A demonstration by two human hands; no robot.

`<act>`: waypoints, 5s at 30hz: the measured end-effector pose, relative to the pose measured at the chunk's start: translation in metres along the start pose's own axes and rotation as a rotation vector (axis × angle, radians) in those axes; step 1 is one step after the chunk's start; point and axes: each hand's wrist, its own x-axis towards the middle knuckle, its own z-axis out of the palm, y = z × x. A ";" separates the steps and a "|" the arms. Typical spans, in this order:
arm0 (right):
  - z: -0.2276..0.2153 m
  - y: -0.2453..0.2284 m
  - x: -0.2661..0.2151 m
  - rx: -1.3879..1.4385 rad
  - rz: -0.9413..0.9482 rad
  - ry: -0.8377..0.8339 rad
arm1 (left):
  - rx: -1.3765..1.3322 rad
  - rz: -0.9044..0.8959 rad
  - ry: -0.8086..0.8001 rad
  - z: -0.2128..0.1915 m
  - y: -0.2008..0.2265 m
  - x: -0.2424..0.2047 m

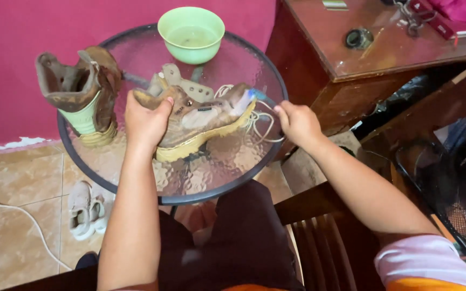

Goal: Cleaning a pair of boots using a toothbrush and a bowl of cleaning solution

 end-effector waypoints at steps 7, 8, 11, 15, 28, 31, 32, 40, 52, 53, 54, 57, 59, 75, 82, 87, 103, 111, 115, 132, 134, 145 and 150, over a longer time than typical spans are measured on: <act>-0.020 -0.037 -0.010 0.061 -0.168 -0.032 | 0.015 -0.001 -0.039 -0.001 0.006 -0.004; -0.015 -0.028 -0.008 0.039 -0.097 0.003 | 0.017 0.004 -0.032 0.000 0.006 -0.003; -0.003 -0.038 -0.021 0.059 -0.117 -0.010 | 0.016 0.002 -0.010 -0.003 0.004 -0.007; -0.021 -0.024 -0.001 -0.013 -0.062 0.018 | 0.009 0.003 -0.024 -0.007 0.012 -0.016; -0.030 -0.043 -0.018 0.118 -0.264 -0.070 | 0.040 0.081 -0.008 -0.010 0.019 -0.045; -0.031 -0.027 -0.009 -0.007 -0.168 -0.054 | 0.035 0.128 0.036 -0.003 0.009 -0.045; -0.032 -0.027 -0.007 -0.001 -0.114 -0.060 | 0.041 0.151 0.063 -0.001 0.008 -0.043; -0.044 -0.031 -0.008 -0.015 -0.002 -0.108 | 0.054 0.212 0.133 0.001 -0.006 -0.047; -0.042 -0.057 -0.013 -0.088 -0.146 -0.052 | 0.092 0.134 0.033 -0.001 -0.001 -0.051; -0.041 -0.054 -0.015 -0.074 -0.161 -0.080 | 0.086 0.121 0.014 -0.002 -0.002 -0.050; -0.039 -0.051 -0.018 -0.061 -0.175 -0.108 | 0.080 0.107 -0.005 -0.004 -0.003 -0.050; -0.041 -0.020 -0.003 -0.160 -0.041 -0.059 | 0.102 0.120 -0.006 0.000 -0.007 -0.051; -0.035 -0.037 -0.017 -0.116 -0.093 -0.077 | 0.080 0.121 -0.010 -0.003 -0.006 -0.051; -0.053 -0.029 -0.021 0.193 -0.227 -0.224 | -0.010 0.186 -0.024 -0.009 -0.015 -0.044; -0.057 -0.021 -0.010 0.092 -0.065 -0.051 | -0.062 0.284 0.026 -0.004 -0.021 -0.043; -0.059 -0.026 -0.010 0.049 -0.205 -0.141 | -0.028 0.292 0.048 -0.003 -0.019 -0.048; -0.044 -0.016 -0.017 0.177 -0.172 -0.149 | -0.060 0.353 0.087 -0.002 -0.025 -0.049; -0.034 -0.014 -0.011 0.146 -0.105 -0.101 | -0.070 0.367 0.057 -0.006 -0.024 -0.047; -0.048 -0.020 -0.017 0.215 -0.270 -0.219 | -0.062 0.358 0.045 -0.007 -0.024 -0.048; -0.069 -0.039 -0.018 0.166 -0.311 -0.153 | -0.151 0.414 0.061 -0.002 -0.040 -0.039; -0.058 -0.018 -0.011 0.151 -0.270 -0.138 | -0.138 0.409 0.064 -0.002 -0.036 -0.042; -0.052 -0.010 -0.010 0.059 -0.225 -0.116 | -0.107 0.353 0.077 -0.002 -0.037 -0.045; -0.062 -0.029 -0.019 0.100 -0.200 -0.084 | -0.119 0.348 0.080 -0.004 -0.039 -0.044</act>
